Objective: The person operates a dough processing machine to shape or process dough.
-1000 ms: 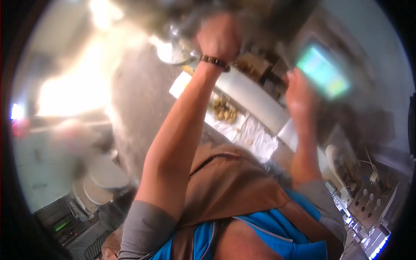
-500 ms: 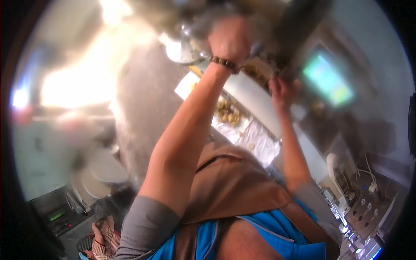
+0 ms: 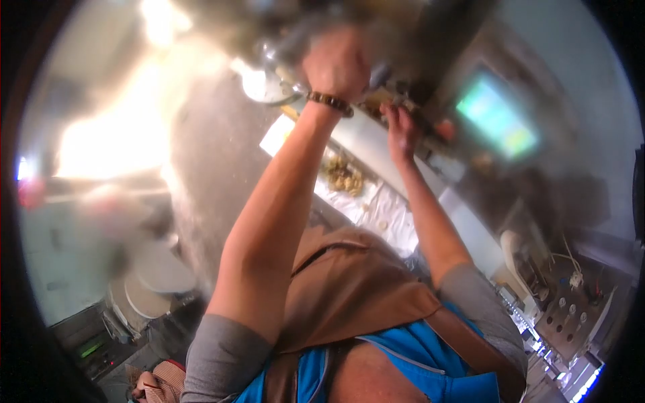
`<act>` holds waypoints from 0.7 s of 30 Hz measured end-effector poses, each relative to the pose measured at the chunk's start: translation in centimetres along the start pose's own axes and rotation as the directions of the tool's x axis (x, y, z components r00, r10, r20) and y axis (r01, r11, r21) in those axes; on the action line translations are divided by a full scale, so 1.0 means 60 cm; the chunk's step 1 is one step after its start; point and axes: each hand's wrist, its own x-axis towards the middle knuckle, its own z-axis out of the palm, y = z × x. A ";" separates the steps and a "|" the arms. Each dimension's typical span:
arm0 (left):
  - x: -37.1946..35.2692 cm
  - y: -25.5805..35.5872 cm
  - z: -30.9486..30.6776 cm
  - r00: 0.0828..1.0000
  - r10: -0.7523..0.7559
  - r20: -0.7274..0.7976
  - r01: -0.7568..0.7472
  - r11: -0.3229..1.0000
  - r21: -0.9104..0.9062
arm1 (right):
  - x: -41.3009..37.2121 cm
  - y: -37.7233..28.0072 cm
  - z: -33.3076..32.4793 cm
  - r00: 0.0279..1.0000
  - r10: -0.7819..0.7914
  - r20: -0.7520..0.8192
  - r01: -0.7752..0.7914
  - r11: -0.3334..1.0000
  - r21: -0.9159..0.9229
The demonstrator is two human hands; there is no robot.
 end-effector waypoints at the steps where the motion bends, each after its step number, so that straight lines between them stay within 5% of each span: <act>1: 0.000 0.000 0.000 1.000 -0.004 -0.003 0.004 1.000 0.000 | 0.003 -0.008 0.004 1.000 0.000 -0.001 0.000 1.000 -0.001; 7: -0.003 0.001 -0.004 1.000 0.002 0.003 -0.002 1.000 -0.005 | 0.010 0.006 0.007 1.000 0.007 -0.031 -0.004 0.996 0.086; 9: 0.000 -0.004 0.002 1.000 0.007 -0.016 -0.007 1.000 -0.012 | -0.009 0.001 -0.018 1.000 0.029 -0.007 -0.030 0.990 -0.140; 11: -0.002 -0.009 0.011 0.999 -0.028 0.016 0.027 0.999 0.038 | -0.041 -0.072 -0.057 0.957 -0.283 -0.057 0.217 0.834 -0.507; 12: 0.000 -0.012 0.011 0.999 -0.034 0.014 0.034 0.999 0.043 | -0.045 -0.149 -0.084 0.987 -0.135 0.082 0.152 0.672 -0.725; 13: 0.000 -0.010 0.009 0.999 -0.036 0.015 0.035 0.998 0.047 | -0.040 -0.196 -0.102 0.964 -0.210 0.163 0.257 0.583 -0.771; 14: -0.004 -0.004 0.002 0.999 -0.035 0.025 0.034 0.998 0.046 | -0.036 -0.243 -0.115 0.976 -0.091 0.198 0.216 0.518 -0.827; 15: 0.002 0.004 -0.012 0.986 -0.086 0.141 0.077 0.995 0.067 | -0.037 -0.257 -0.122 0.976 -0.108 0.189 0.218 0.504 -0.836; 21: 0.001 -0.003 0.003 0.999 -0.037 0.014 0.037 0.999 0.008 | -0.044 -0.275 -0.127 0.981 0.013 0.194 0.153 0.568 -0.809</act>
